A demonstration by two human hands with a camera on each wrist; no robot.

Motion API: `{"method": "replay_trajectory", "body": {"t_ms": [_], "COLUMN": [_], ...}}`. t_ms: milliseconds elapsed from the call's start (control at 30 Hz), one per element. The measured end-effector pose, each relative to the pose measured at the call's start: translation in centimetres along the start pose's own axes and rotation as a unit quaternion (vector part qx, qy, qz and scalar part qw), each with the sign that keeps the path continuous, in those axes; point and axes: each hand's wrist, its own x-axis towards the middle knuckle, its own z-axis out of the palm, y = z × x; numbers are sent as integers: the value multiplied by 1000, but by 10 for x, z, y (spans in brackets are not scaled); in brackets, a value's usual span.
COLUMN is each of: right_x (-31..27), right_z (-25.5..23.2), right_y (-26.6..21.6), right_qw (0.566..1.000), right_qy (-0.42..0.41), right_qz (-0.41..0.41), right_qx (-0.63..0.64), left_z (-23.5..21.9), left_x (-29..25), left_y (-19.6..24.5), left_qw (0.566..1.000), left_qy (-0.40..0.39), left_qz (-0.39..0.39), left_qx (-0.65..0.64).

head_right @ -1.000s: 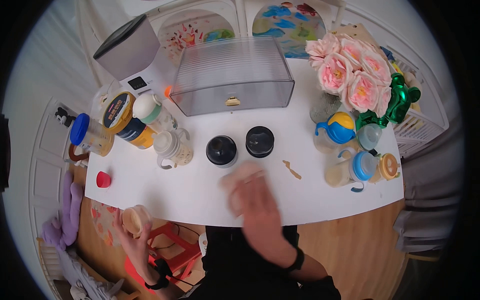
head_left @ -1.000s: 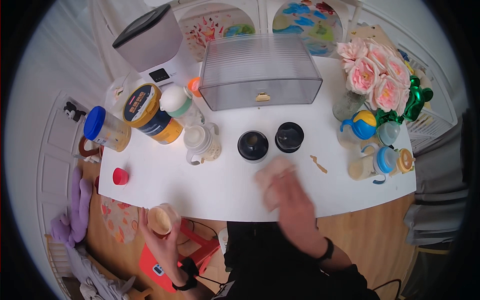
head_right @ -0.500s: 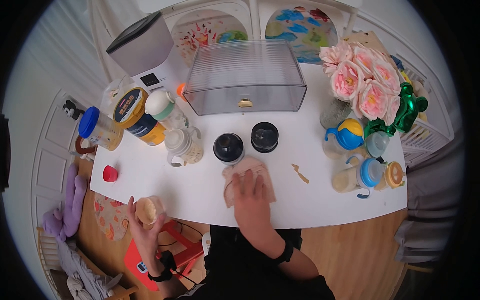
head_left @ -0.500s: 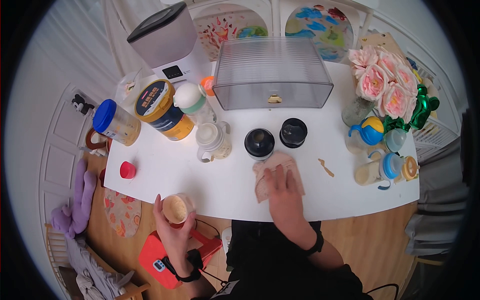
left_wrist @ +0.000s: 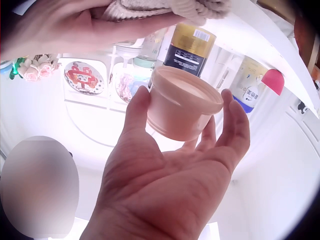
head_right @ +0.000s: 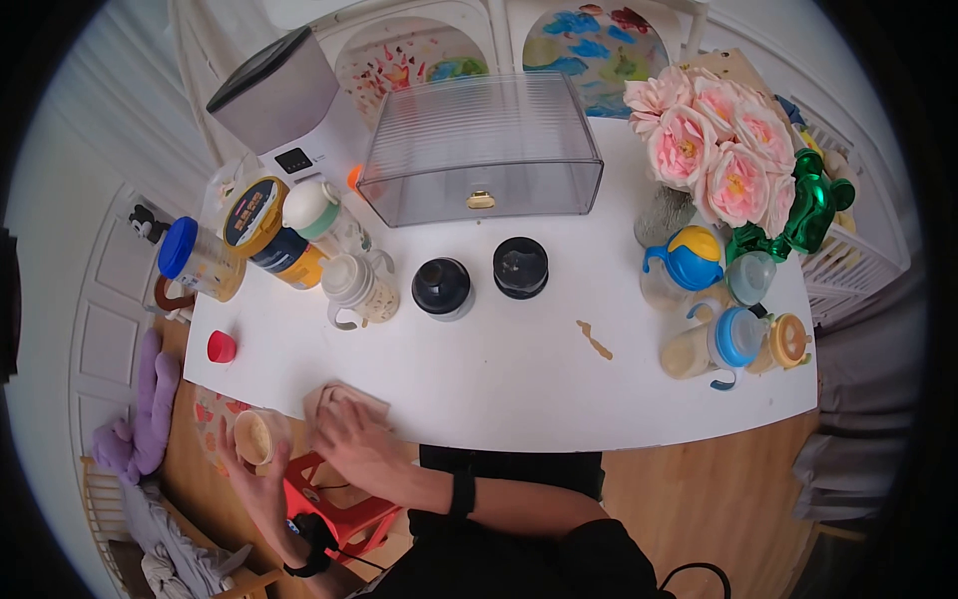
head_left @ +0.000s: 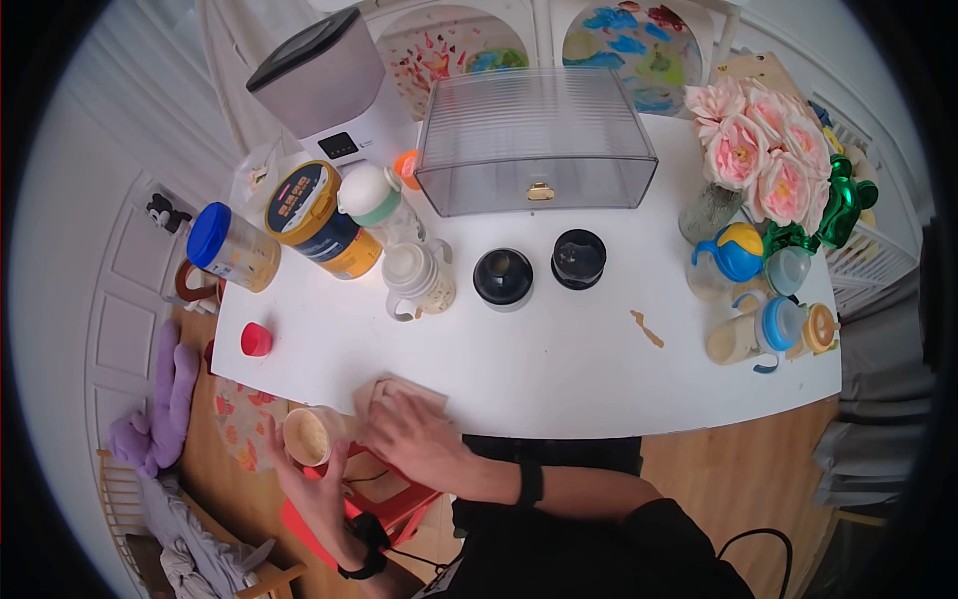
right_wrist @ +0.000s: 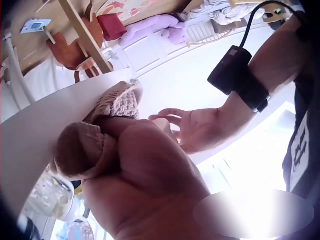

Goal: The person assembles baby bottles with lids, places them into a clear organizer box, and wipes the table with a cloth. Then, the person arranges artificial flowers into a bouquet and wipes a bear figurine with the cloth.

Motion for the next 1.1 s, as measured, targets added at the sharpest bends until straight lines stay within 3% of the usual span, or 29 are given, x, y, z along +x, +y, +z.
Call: {"method": "replay_trajectory", "body": {"t_ms": [100, 200, 267, 300, 333, 400, 500, 667, 733, 900, 1100], "right_x": [-27, -70, -107, -121, -134, -160, -200, -221, -222, -213, -210], "right_z": [-25, -69, -90, -109, -124, -143, -145, -163, -158, -150, -150], "right_y": [28, 65, 81, 81, 80, 76, 80, 83, 86, 98, 107], "right_qw": [998, 988, 974, 964, 963, 922, 901, 869, 866, 846, 875], "right_qy": [6, -46, -18, -22, -23, -20, 44, 75, 95, 112, 72], "right_qz": [65, 139, 216, 253, 257, 381, 404, 457, 468, 495, 426], "right_qx": [5, -42, -61, -74, -78, -64, -152, -176, -151, -165, -218], "left_z": [15, 45, 65, 74, 85, 104, 131, 163, 172, 187, 193], "left_x": [1, -1, 0, 0, 0, -1, -4, -25, -30, -31, -31], "left_y": [10, 39, 52, 55, 55, 64, 87, 120, 131, 126, 128], "left_qw": [1000, 998, 984, 983, 978, 964, 917, 873, 856, 886, 892], "left_qy": [-17, -58, -155, -159, -208, -262, -361, -434, -479, -417, -409], "left_qz": [13, -23, -61, -60, -16, 33, 168, 223, 193, 201, 194], "left_qx": [-13, -31, -62, -65, -32, -2, 14, 3, 18, 34, 23]}}
